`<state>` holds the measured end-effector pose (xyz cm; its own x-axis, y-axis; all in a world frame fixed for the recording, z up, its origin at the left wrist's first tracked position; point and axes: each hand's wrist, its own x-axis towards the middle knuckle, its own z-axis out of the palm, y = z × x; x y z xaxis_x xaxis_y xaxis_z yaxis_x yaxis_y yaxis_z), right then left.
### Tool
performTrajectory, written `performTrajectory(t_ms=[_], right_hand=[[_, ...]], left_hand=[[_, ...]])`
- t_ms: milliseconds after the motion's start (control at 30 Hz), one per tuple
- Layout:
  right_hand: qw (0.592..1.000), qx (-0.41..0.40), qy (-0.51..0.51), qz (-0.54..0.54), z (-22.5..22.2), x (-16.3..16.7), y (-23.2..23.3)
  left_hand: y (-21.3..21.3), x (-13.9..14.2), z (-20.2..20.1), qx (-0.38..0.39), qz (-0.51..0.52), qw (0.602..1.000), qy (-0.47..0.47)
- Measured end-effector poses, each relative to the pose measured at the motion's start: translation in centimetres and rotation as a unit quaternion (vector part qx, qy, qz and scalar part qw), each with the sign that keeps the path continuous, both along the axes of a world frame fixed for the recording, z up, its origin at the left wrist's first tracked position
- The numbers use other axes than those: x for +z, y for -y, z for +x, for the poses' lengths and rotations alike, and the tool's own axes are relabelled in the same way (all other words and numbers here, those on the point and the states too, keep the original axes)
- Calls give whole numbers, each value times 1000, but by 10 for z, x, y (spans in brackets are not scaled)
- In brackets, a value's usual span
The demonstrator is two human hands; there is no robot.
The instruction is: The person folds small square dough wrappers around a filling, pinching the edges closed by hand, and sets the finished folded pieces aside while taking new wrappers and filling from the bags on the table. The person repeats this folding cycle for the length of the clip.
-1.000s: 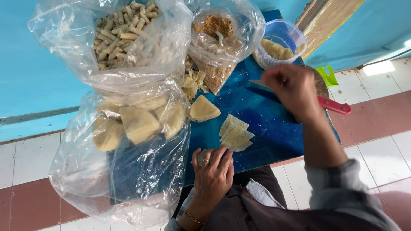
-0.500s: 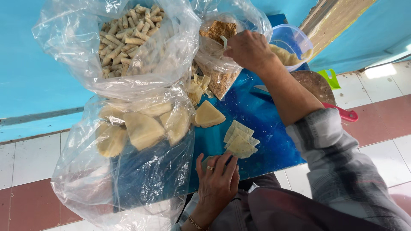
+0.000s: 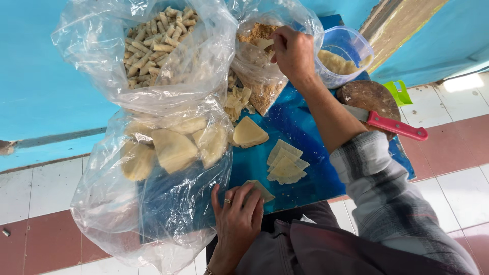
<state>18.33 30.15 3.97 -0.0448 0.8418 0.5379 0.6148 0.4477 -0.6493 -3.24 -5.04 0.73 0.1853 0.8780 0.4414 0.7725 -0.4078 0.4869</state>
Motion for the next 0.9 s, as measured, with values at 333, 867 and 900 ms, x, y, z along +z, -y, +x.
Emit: performTrajectory(t_ms=[333, 867, 900], right_hand=[[958, -55, -278, -44, 2, 2, 37], [967, -113, -228, -34, -19, -2, 43], [963, -114, -240, -33, -18, 0, 47]], left_hand=[[0, 6, 5, 4, 36, 997, 74], [2, 7, 10, -22, 31, 995, 89], [2, 7, 11, -23, 34, 995, 90]])
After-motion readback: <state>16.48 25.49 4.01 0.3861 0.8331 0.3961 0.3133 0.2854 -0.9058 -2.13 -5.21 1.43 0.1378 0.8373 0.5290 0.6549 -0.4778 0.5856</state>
